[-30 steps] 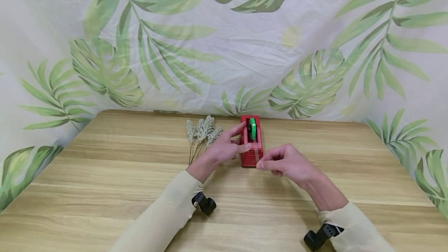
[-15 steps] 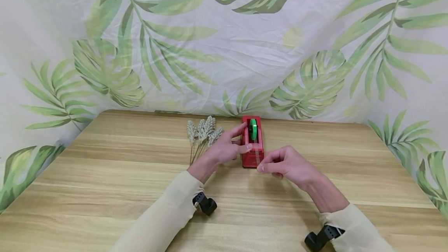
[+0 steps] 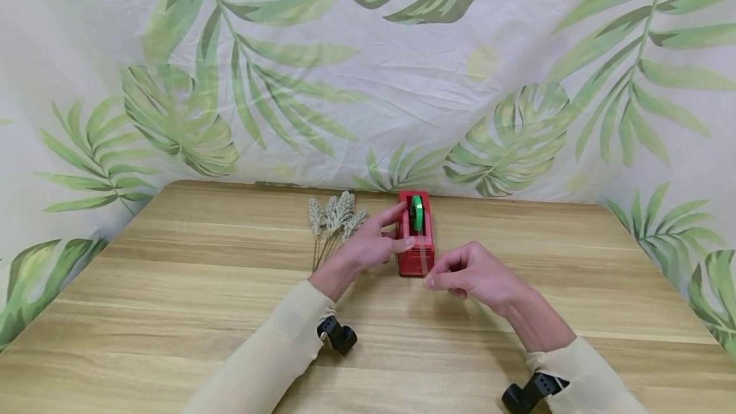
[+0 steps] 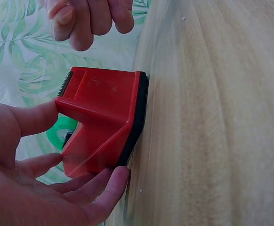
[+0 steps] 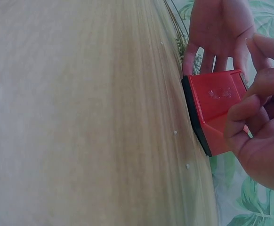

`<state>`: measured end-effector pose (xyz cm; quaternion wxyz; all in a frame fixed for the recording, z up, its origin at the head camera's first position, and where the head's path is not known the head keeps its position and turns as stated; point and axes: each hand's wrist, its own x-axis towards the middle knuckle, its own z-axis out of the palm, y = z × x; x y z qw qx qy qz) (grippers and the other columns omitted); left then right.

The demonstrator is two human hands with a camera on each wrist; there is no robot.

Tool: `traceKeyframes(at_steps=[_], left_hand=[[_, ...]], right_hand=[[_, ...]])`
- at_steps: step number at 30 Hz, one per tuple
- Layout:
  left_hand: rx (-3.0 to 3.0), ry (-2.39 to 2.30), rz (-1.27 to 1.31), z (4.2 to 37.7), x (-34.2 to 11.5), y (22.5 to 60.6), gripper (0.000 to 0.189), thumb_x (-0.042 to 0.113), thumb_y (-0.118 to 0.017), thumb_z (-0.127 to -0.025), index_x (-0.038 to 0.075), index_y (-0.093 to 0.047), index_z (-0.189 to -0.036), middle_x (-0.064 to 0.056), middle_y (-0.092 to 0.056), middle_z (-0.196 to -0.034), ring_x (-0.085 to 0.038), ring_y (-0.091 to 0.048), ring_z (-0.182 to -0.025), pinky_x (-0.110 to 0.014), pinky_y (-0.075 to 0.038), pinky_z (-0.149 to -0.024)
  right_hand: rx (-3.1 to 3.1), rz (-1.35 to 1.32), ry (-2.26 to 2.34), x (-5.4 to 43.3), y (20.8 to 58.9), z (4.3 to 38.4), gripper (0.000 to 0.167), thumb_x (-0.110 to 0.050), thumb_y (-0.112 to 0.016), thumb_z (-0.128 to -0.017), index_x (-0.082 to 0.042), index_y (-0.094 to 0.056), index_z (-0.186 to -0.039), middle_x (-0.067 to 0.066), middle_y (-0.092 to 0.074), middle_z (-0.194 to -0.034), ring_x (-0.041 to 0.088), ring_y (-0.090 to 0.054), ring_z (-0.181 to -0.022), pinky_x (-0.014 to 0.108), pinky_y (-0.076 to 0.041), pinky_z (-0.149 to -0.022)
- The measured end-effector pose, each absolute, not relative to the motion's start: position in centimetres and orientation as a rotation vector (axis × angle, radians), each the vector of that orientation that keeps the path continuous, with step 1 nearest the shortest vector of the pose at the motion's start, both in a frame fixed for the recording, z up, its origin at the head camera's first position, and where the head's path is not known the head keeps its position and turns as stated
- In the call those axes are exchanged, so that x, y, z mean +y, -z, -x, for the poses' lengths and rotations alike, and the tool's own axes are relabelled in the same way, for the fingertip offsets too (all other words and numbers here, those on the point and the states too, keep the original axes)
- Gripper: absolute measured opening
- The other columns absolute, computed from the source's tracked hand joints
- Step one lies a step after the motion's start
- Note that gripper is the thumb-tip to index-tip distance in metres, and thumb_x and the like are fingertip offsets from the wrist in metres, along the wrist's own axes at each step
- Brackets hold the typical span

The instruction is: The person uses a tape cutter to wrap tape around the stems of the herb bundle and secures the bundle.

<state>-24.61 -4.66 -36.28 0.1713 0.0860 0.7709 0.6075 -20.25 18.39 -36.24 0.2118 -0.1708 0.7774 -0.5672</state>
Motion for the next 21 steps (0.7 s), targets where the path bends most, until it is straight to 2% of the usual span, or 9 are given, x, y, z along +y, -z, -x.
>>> traceKeyframes(at_steps=[8, 21], left_hand=[[2.187, -1.726, -0.255, 24.64, -4.59, 36.21, 0.081, 0.014, -0.072, -0.101, 0.033, -0.031, -0.168, -0.014, -0.033, -0.173, -0.038, -0.047, -0.152, -0.055, -0.051, -0.111], [2.18, -1.729, -0.233, 24.56, -4.68, 36.16, 0.082, 0.013, -0.072, -0.1, 0.034, -0.031, -0.168, -0.015, -0.033, -0.173, -0.041, -0.048, -0.15, -0.056, -0.052, -0.109]], right_hand=[[2.154, 0.498, 1.568, 18.56, 36.23, 20.17, 0.024, -0.012, -0.079, -0.093, 0.011, -0.077, -0.1, -0.006, -0.069, -0.072, 0.006, -0.044, -0.056, 0.023, -0.038, -0.056], [2.145, 0.504, 1.554, 18.52, 36.38, 20.15, 0.025, -0.012, -0.079, -0.093, 0.011, -0.077, -0.1, -0.009, -0.068, -0.072, 0.006, -0.046, -0.058, 0.023, -0.04, -0.055]])
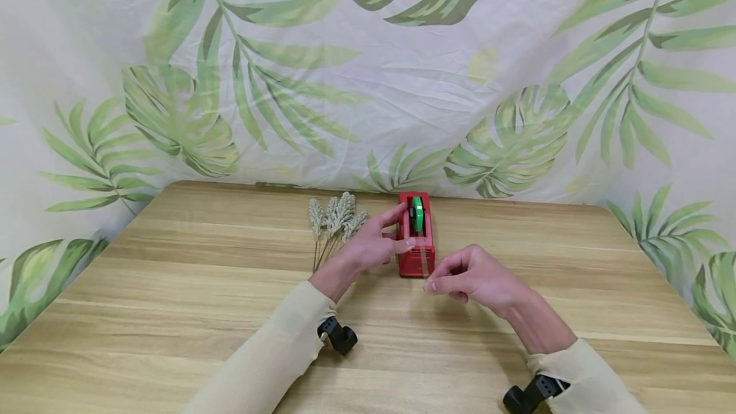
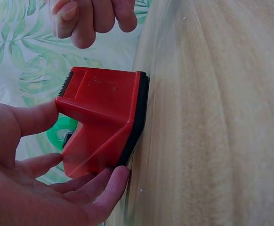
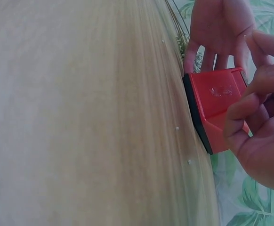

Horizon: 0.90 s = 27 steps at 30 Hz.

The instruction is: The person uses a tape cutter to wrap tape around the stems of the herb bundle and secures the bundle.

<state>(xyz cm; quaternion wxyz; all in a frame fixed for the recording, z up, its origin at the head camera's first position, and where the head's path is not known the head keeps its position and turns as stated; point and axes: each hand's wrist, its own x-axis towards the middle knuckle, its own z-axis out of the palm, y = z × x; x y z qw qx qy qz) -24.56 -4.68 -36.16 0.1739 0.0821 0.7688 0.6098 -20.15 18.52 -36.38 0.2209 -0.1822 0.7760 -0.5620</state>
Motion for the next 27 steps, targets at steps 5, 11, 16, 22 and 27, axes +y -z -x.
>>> traceKeyframes(at_steps=[5, 11, 16, 22, 27], left_hand=[[2.187, -1.724, -0.232, 24.52, -4.7, 36.23, 0.082, 0.013, -0.072, -0.1, 0.034, -0.031, -0.168, -0.015, -0.033, -0.173, -0.042, -0.048, -0.15, -0.056, -0.05, -0.112], [2.189, -1.728, -0.248, 24.5, -4.77, 36.32, 0.081, 0.013, -0.072, -0.1, 0.033, -0.031, -0.168, -0.014, -0.033, -0.173, -0.04, -0.047, -0.152, -0.057, -0.048, -0.114], [2.194, -1.727, -0.254, 24.54, -4.75, 36.39, 0.081, 0.014, -0.072, -0.1, 0.033, -0.032, -0.168, -0.015, -0.033, -0.173, -0.04, -0.046, -0.152, -0.058, -0.048, -0.114], [2.196, -1.727, -0.261, 24.55, -4.76, 36.51, 0.081, 0.015, -0.073, -0.1, 0.034, -0.032, -0.167, -0.014, -0.033, -0.173, -0.04, -0.046, -0.152, -0.057, -0.049, -0.114], [2.202, -1.724, -0.265, 24.47, -4.81, 36.56, 0.08, 0.015, -0.072, -0.101, 0.034, -0.032, -0.167, -0.014, -0.034, -0.173, -0.04, -0.047, -0.152, -0.058, -0.048, -0.115]], right_hand=[[2.148, 0.515, 1.54, 18.58, 36.45, 20.13, 0.025, -0.014, -0.08, -0.094, 0.011, -0.077, -0.098, -0.009, -0.062, -0.067, 0.007, -0.046, -0.057, 0.023, -0.039, -0.055], [2.148, 0.518, 1.526, 18.53, 36.33, 20.04, 0.025, -0.014, -0.08, -0.093, 0.01, -0.077, -0.099, -0.008, -0.061, -0.066, 0.007, -0.046, -0.057, 0.024, -0.04, -0.055], [2.148, 0.531, 1.521, 18.57, 36.29, 19.96, 0.024, -0.014, -0.079, -0.094, 0.01, -0.077, -0.098, -0.008, -0.061, -0.066, 0.007, -0.047, -0.057, 0.024, -0.04, -0.055], [2.146, 0.541, 1.516, 18.54, 36.33, 19.8, 0.024, -0.012, -0.079, -0.093, 0.011, -0.076, -0.098, -0.006, -0.062, -0.066, 0.007, -0.047, -0.055, 0.024, -0.04, -0.055], [2.12, 0.514, 1.549, 18.31, 36.52, 19.58, 0.021, -0.011, -0.08, -0.091, 0.009, -0.077, -0.095, -0.007, -0.063, -0.066, 0.007, -0.047, -0.055, 0.023, -0.04, -0.055]])
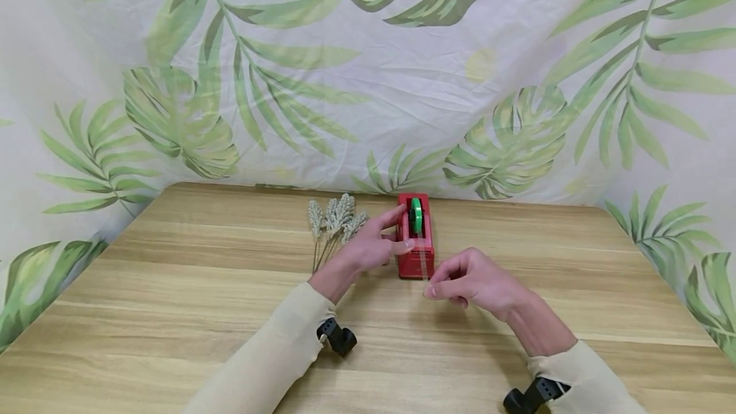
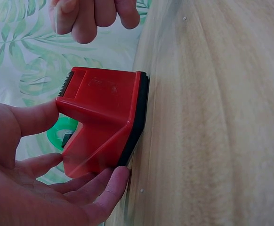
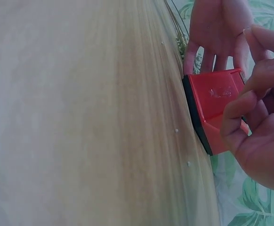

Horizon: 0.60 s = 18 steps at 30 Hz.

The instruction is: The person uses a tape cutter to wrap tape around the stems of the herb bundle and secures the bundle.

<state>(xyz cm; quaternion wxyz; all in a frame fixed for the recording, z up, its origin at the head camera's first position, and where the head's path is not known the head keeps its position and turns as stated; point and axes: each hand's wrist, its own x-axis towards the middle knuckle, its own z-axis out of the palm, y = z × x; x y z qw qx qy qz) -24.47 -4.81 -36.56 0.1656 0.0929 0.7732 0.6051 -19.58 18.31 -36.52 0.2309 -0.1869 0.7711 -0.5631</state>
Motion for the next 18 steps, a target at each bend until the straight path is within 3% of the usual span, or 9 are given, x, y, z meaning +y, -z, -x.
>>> traceKeyframes(at_steps=[4, 7, 12, 18], left_hand=[[2.204, -1.723, -0.265, 24.4, -4.8, 36.5, 0.08, 0.015, -0.072, -0.101, 0.033, -0.032, -0.168, -0.015, -0.034, -0.172, -0.04, -0.047, -0.151, -0.058, -0.046, -0.117], [2.202, -1.725, -0.261, 24.3, -4.8, 36.5, 0.081, 0.014, -0.072, -0.101, 0.032, -0.031, -0.168, -0.016, -0.033, -0.173, -0.042, -0.046, -0.152, -0.058, -0.044, -0.118], [2.196, -1.728, -0.249, 24.4, -4.8, 36.5, 0.082, 0.014, -0.073, -0.1, 0.033, -0.031, -0.168, -0.016, -0.032, -0.173, -0.042, -0.043, -0.154, -0.058, -0.043, -0.119], [2.189, -1.729, -0.251, 24.4, -4.7, 36.6, 0.082, 0.014, -0.072, -0.1, 0.034, -0.031, -0.168, -0.016, -0.031, -0.174, -0.043, -0.047, -0.151, -0.058, -0.049, -0.113]], right_hand=[[2.067, 0.451, 1.599, 18.1, 36.7, 19.4, 0.006, -0.01, -0.079, -0.091, -0.006, -0.081, -0.087, -0.009, -0.062, -0.067, 0.007, -0.045, -0.056, 0.022, -0.039, -0.057], [2.004, 0.378, 1.63, 18.0, 36.6, 19.1, 0.011, -0.01, -0.078, -0.09, -0.015, -0.08, -0.081, -0.009, -0.055, -0.064, 0.008, -0.042, -0.056, 0.022, -0.037, -0.058], [1.919, 0.272, 1.661, 17.7, 36.3, 18.8, 0.016, -0.01, -0.076, -0.089, -0.016, -0.077, -0.074, -0.009, -0.044, -0.059, 0.008, -0.038, -0.055, 0.022, -0.032, -0.057], [1.936, 0.264, 1.65, 17.8, 35.9, 18.5, 0.011, -0.009, -0.075, -0.089, -0.013, -0.081, -0.081, -0.008, -0.054, -0.065, 0.007, -0.039, -0.056, 0.021, -0.032, -0.057]])
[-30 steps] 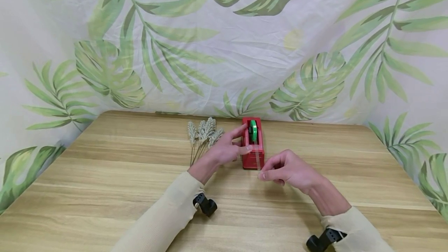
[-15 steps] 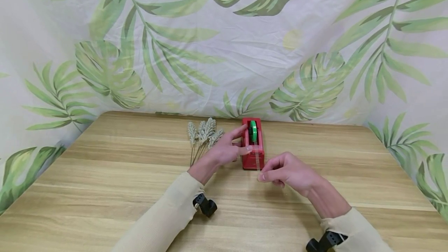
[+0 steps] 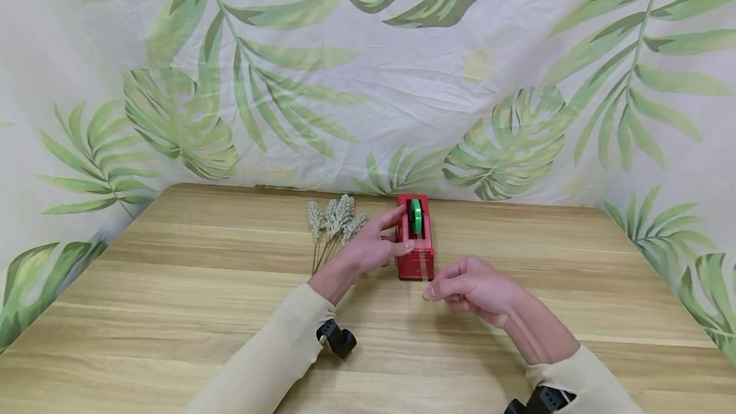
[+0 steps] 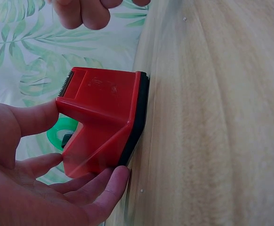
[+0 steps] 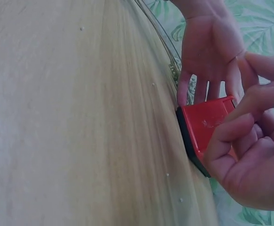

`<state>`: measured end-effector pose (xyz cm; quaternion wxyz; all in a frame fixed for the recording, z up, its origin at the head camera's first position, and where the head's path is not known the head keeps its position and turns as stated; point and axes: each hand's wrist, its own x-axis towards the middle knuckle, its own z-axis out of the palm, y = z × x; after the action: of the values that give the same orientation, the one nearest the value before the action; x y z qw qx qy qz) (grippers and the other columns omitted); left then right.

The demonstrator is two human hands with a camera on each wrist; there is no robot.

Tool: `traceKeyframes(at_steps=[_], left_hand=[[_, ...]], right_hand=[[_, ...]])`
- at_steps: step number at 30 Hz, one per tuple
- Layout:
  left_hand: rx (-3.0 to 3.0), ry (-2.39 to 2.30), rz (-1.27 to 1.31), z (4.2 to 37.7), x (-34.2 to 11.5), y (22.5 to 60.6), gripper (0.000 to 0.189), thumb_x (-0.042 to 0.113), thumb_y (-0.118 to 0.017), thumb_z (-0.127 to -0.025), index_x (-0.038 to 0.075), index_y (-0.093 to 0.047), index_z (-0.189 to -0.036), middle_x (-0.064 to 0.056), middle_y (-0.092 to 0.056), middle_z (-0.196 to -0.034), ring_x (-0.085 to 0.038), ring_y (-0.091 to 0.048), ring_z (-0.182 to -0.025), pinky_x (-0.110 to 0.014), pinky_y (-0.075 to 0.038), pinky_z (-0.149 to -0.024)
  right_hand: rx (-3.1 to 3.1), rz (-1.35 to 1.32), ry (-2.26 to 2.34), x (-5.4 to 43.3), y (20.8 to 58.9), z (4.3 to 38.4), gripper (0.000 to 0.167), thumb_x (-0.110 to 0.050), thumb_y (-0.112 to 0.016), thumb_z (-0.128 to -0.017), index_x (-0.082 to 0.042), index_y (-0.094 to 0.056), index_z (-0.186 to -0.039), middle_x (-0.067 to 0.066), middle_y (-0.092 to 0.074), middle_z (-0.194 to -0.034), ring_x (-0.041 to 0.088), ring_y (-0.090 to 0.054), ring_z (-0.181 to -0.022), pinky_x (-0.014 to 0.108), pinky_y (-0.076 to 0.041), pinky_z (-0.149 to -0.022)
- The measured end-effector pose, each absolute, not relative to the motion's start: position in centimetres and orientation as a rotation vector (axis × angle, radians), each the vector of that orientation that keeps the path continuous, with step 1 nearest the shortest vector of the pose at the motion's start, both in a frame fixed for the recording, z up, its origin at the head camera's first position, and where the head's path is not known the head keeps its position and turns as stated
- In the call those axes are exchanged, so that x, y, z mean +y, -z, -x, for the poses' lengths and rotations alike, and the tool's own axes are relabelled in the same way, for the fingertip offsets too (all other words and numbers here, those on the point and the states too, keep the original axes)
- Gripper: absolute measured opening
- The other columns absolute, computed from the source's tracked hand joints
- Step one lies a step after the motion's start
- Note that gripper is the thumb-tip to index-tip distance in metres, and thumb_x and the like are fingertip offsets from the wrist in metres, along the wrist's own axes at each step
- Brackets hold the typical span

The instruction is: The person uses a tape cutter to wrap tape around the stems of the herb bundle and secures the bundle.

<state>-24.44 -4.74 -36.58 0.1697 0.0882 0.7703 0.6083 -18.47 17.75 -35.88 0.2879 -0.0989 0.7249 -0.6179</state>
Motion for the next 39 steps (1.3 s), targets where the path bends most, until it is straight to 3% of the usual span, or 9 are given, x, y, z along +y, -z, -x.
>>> traceKeyframes(at_steps=[12, 16, 22, 30, 34, 39], left_hand=[[2.226, -1.704, -0.241, 24.3, -4.6, 36.0, 0.08, 0.015, -0.073, -0.101, 0.033, -0.033, -0.167, -0.015, -0.036, -0.171, -0.039, -0.053, -0.146, -0.051, -0.052, -0.105], [2.284, -1.668, -0.273, 24.2, -4.7, 35.4, 0.077, 0.017, -0.073, -0.101, 0.029, -0.034, -0.167, -0.013, -0.037, -0.171, -0.04, -0.049, -0.149, -0.053, -0.05, -0.113], [2.422, -1.696, -0.216, 23.8, -6.0, 33.7, 0.064, 0.023, -0.076, -0.099, 0.026, -0.052, -0.158, -0.01, -0.047, -0.166, -0.039, -0.052, -0.146, -0.056, -0.051, -0.112], [2.356, -2.097, 0.048, 21.6, -9.4, 32.9, 0.048, 0.019, -0.08, -0.096, 0.018, -0.068, -0.142, -0.007, -0.065, -0.146, -0.026, -0.062, -0.135, -0.043, -0.052, -0.11], [2.295, -2.18, 0.242, 20.1, -11.9, 33.4, 0.053, 0.015, -0.081, -0.094, 0.015, -0.065, -0.145, -0.009, -0.062, -0.151, -0.025, -0.06, -0.136, -0.038, -0.046, -0.115], [2.284, -2.083, 0.375, 18.2, -14.2, 34.5, 0.066, 0.016, -0.081, -0.093, 0.016, -0.055, -0.154, -0.009, -0.049, -0.162, -0.029, -0.047, -0.148, -0.049, -0.037, -0.123]], right_hand=[[2.057, 0.309, 1.593, 17.6, 34.8, 18.2, 0.006, -0.013, -0.08, -0.089, -0.009, -0.082, -0.085, -0.007, -0.067, -0.073, 0.007, -0.044, -0.056, 0.022, -0.039, -0.057], [2.078, 0.324, 1.585, 17.8, 34.6, 18.2, 0.006, -0.013, -0.081, -0.089, -0.01, -0.081, -0.083, -0.008, -0.07, -0.076, 0.007, -0.045, -0.055, 0.022, -0.041, -0.057], [2.08, 0.327, 1.57, 17.7, 34.3, 18.3, 0.007, -0.013, -0.081, -0.089, -0.009, -0.081, -0.084, -0.008, -0.071, -0.077, 0.007, -0.046, -0.055, 0.022, -0.041, -0.059], [2.087, 0.333, 1.561, 17.8, 34.2, 18.2, 0.006, -0.012, -0.081, -0.088, -0.008, -0.081, -0.084, -0.007, -0.072, -0.08, 0.007, -0.045, -0.055, 0.022, -0.041, -0.058], [2.09, 0.346, 1.562, 17.8, 34.1, 18.2, 0.006, -0.012, -0.08, -0.089, -0.008, -0.08, -0.084, -0.007, -0.073, -0.081, 0.006, -0.046, -0.055, 0.022, -0.041, -0.058], [2.088, 0.361, 1.562, 17.9, 34.2, 18.2, 0.007, -0.012, -0.079, -0.089, -0.007, -0.08, -0.085, -0.006, -0.073, -0.082, 0.006, -0.046, -0.056, 0.022, -0.041, -0.057]])
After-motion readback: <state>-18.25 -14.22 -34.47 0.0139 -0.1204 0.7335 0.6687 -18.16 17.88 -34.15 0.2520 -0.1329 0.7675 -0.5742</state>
